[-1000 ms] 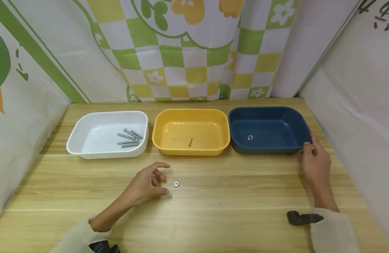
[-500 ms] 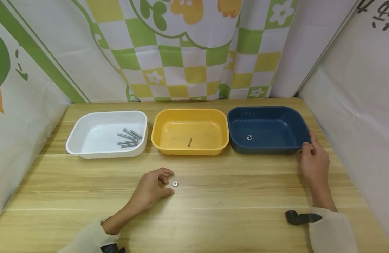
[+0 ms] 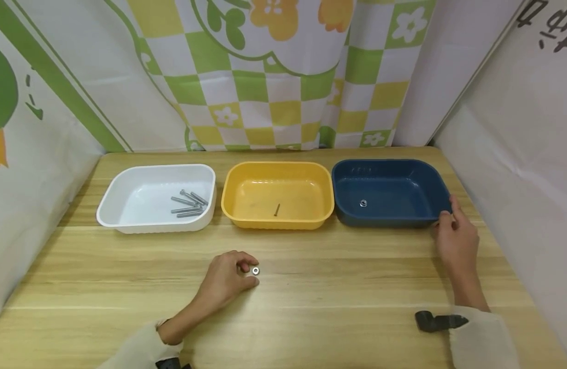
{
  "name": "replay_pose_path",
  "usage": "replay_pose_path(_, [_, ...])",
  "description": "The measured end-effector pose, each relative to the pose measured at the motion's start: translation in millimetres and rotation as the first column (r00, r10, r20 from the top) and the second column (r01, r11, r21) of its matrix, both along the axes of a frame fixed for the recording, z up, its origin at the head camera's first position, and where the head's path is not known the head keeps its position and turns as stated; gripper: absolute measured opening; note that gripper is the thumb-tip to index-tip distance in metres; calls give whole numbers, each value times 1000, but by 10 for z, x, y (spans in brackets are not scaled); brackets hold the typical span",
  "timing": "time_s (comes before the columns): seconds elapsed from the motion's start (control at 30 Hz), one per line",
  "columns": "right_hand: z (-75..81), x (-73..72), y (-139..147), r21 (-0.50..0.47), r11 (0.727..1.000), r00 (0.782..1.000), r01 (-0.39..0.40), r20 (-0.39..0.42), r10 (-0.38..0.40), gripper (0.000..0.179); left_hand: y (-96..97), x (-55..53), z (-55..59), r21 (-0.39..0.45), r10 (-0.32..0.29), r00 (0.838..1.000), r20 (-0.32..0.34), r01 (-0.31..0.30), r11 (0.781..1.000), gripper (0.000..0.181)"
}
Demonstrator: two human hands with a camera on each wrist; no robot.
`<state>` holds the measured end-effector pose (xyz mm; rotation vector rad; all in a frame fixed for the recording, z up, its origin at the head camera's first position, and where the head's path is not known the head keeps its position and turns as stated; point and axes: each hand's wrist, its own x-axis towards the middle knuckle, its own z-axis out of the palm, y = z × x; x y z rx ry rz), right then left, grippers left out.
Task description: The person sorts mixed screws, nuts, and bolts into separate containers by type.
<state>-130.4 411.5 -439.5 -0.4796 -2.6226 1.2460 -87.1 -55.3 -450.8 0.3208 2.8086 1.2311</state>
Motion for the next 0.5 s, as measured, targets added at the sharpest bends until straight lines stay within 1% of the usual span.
replay_pose_path(0.2, [2, -6, -11, -17, 1000, 1000, 8, 8, -8, 55, 11, -8, -4, -3, 5, 1000, -18, -5, 1000, 18])
replay_pose_path(0.37, [23, -9, -34, -34, 999, 1000, 27, 15, -27, 55, 8, -18, -10, 8, 3, 1000, -21, -3, 1000, 16])
replay_pose_path(0.5, [11, -13, -26, -60, 998, 1000, 29, 1, -29, 55, 10, -28, -14, -11, 8, 1000, -26, -8, 1000, 15])
